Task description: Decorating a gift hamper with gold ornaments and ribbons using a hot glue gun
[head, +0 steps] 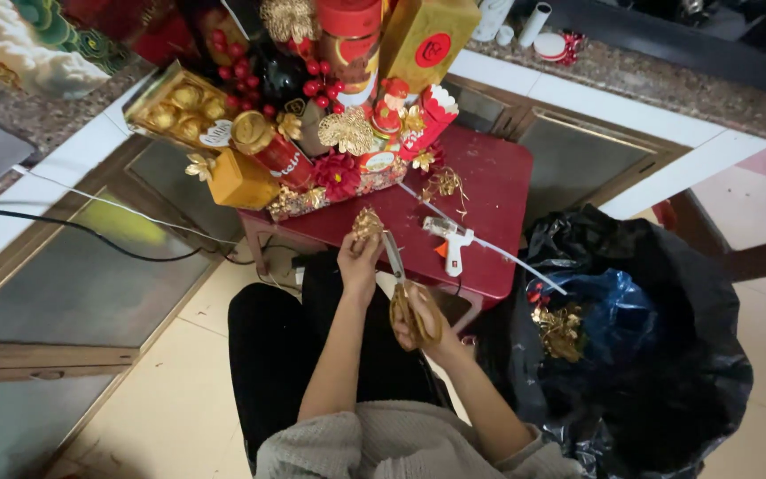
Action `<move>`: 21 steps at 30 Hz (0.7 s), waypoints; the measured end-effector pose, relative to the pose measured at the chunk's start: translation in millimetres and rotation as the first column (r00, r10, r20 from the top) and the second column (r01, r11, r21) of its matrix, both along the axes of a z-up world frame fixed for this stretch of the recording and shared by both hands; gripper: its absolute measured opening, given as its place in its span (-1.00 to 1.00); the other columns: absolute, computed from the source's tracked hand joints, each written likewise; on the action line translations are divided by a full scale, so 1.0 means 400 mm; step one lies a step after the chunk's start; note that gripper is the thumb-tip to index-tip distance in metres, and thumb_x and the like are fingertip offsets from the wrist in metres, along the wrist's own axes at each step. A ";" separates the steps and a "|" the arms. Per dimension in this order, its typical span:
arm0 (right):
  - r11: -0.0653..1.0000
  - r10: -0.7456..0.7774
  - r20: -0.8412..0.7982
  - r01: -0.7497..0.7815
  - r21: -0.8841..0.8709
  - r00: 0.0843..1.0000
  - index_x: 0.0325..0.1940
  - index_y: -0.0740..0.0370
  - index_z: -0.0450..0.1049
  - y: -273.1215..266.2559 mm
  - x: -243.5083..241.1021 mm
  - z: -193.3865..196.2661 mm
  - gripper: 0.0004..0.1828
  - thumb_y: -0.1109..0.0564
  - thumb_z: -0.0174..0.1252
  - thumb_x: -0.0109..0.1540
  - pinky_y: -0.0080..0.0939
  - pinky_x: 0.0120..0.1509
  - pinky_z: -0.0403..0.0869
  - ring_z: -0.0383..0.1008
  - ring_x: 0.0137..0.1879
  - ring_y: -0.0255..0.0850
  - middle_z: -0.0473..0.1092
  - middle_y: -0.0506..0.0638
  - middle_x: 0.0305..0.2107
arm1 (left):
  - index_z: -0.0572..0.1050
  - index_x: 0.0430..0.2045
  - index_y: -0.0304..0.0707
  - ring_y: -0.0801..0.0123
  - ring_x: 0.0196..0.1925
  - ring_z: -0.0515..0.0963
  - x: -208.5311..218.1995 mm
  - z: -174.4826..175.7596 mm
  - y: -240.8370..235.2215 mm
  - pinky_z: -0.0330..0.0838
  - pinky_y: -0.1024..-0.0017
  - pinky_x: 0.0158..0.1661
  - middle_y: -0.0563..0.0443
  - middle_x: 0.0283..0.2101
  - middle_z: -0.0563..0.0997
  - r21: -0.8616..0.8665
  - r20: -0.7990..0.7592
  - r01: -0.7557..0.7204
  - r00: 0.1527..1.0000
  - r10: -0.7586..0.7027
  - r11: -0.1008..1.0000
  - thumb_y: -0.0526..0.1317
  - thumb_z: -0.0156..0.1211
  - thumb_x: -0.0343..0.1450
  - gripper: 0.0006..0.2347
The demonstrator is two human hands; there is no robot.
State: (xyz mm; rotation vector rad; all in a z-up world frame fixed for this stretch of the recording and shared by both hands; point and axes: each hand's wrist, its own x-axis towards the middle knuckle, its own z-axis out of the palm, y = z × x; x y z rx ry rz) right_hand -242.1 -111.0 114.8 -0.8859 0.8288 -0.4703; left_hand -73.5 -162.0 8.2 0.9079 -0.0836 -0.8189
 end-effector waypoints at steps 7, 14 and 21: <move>0.949 -0.105 0.140 0.057 0.311 0.985 0.39 0.04 0.22 -0.023 0.008 -0.088 -0.32 -0.39 0.01 0.35 -0.38 -0.67 0.22 0.29 -0.53 -0.20 0.25 0.06 -0.42 | 0.40 -0.07 -0.31 0.23 -0.01 0.62 0.001 0.025 0.010 0.55 0.18 0.12 -0.11 -0.06 0.59 -0.057 -0.064 -0.008 0.998 0.005 0.998 -0.47 0.29 0.43 -0.75; 0.956 0.095 0.040 -0.102 0.275 0.995 -0.32 0.18 0.31 -0.034 0.008 0.068 -0.20 -0.65 -0.08 0.25 -0.51 -0.61 0.11 0.06 -0.65 -0.39 0.06 -0.16 -0.66 | 0.46 -0.07 -0.26 0.25 -0.07 0.64 -0.001 0.005 0.008 0.61 0.27 0.02 -0.08 -0.09 0.60 -0.009 -0.030 0.007 1.000 -0.007 1.000 -0.48 0.32 0.39 -0.72; 0.964 0.118 -0.022 -0.109 0.244 0.993 -0.30 0.17 0.32 -0.052 -0.013 0.036 -0.20 -0.66 -0.07 0.24 -0.46 -0.60 0.11 0.08 -0.68 -0.34 0.07 -0.14 -0.69 | 0.50 -0.10 -0.27 0.25 -0.10 0.64 0.008 -0.030 -0.013 0.63 0.31 -0.02 -0.12 -0.11 0.63 0.045 0.044 0.028 0.999 -0.030 0.999 -0.47 0.38 0.36 -0.72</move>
